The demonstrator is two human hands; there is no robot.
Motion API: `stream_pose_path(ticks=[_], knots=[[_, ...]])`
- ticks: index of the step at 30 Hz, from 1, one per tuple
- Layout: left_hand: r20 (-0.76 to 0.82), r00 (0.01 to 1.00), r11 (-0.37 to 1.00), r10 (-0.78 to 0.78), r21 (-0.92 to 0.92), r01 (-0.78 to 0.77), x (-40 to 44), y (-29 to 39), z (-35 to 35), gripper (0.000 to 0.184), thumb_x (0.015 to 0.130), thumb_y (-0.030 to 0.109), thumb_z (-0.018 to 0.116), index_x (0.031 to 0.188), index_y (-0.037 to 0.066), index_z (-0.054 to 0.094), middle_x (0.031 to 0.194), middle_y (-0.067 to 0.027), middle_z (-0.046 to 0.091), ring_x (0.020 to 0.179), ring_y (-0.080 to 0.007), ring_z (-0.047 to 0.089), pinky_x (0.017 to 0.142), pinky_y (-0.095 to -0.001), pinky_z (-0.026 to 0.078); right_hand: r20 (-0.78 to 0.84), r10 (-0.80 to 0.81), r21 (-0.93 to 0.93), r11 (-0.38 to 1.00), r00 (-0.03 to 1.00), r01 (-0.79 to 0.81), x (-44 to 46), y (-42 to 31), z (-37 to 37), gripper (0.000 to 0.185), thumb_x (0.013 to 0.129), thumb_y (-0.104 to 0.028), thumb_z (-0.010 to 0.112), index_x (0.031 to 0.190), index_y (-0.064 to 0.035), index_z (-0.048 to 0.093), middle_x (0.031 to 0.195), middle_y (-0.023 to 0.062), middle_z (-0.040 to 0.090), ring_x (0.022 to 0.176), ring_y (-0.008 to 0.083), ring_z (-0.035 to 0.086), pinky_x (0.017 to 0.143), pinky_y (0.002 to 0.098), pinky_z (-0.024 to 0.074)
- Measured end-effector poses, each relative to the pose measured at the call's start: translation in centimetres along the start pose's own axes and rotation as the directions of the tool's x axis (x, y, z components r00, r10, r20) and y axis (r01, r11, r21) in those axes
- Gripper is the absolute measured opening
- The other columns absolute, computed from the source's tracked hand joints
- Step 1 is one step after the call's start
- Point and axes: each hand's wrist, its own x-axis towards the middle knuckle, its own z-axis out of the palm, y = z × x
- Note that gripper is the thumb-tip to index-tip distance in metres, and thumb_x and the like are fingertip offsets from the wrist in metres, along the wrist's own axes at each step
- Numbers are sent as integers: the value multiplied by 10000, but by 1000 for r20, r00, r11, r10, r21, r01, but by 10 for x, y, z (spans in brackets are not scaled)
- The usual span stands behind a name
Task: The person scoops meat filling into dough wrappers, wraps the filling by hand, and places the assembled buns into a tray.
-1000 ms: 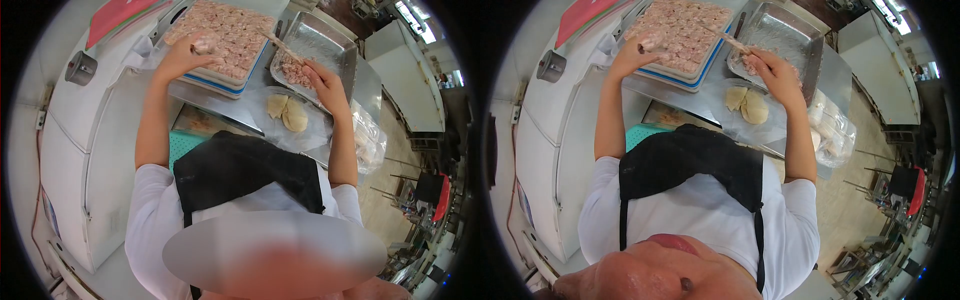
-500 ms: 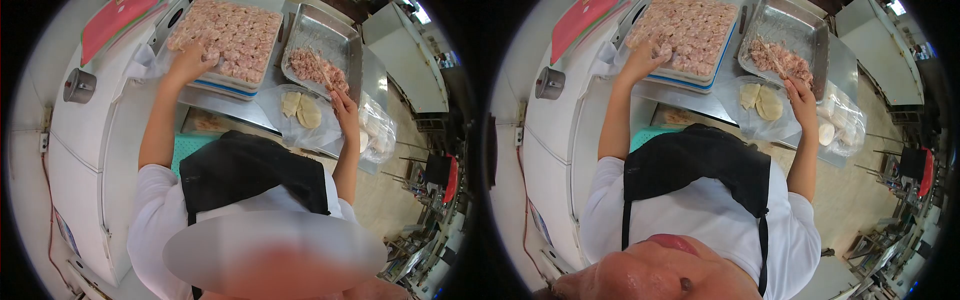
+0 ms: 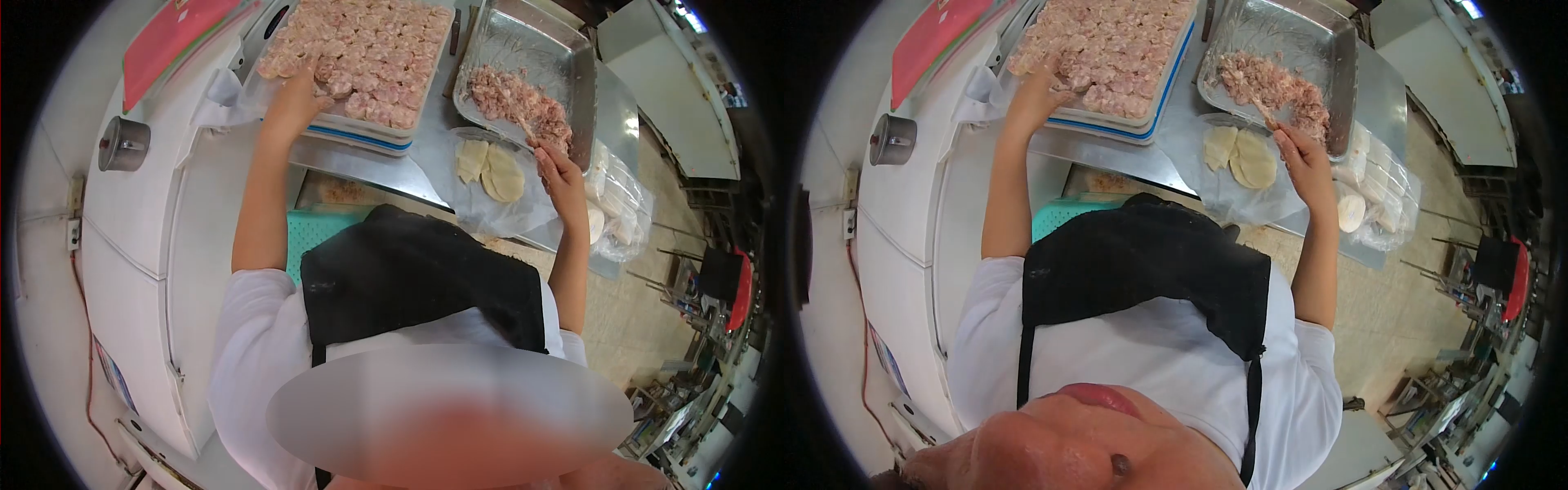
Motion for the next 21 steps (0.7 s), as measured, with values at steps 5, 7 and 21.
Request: stream_pose_path(ticks=[5, 7, 21], knots=[[-79, 997, 994, 6, 107, 3, 17, -22, 19, 707, 777, 200, 657, 1407, 96, 353, 1293, -240, 502, 1178, -379, 498, 969, -407, 405, 35, 47, 36, 998, 998, -48, 1, 11, -22, 300, 936, -228, 577, 1136, -13, 635, 698, -38, 489, 591, 41, 402, 509, 200, 320], [-97, 995, 991, 37, 132, -24, 14, -25, 18, 621, 790, 213, 634, 1351, 72, 408, 1281, -235, 511, 1171, -377, 498, 968, -414, 404, 100, 104, 159, 980, 990, -119, -1, 5, -36, 304, 937, -224, 573, 1158, -22, 626, 662, -43, 461, 545, 32, 367, 477, 196, 289], [-365, 929, 941, 59, -290, -174, -13, 174, 97, 431, 865, 104, 565, 1292, 79, 516, 1258, -141, 564, 1143, -245, 549, 923, -327, 446, 278, -51, 490, 867, 959, -96, 27, 52, -139, 455, 961, -364, 488, 1282, -43, 512, 692, 23, 542, 568, 98, 494, 535, 232, 412]])
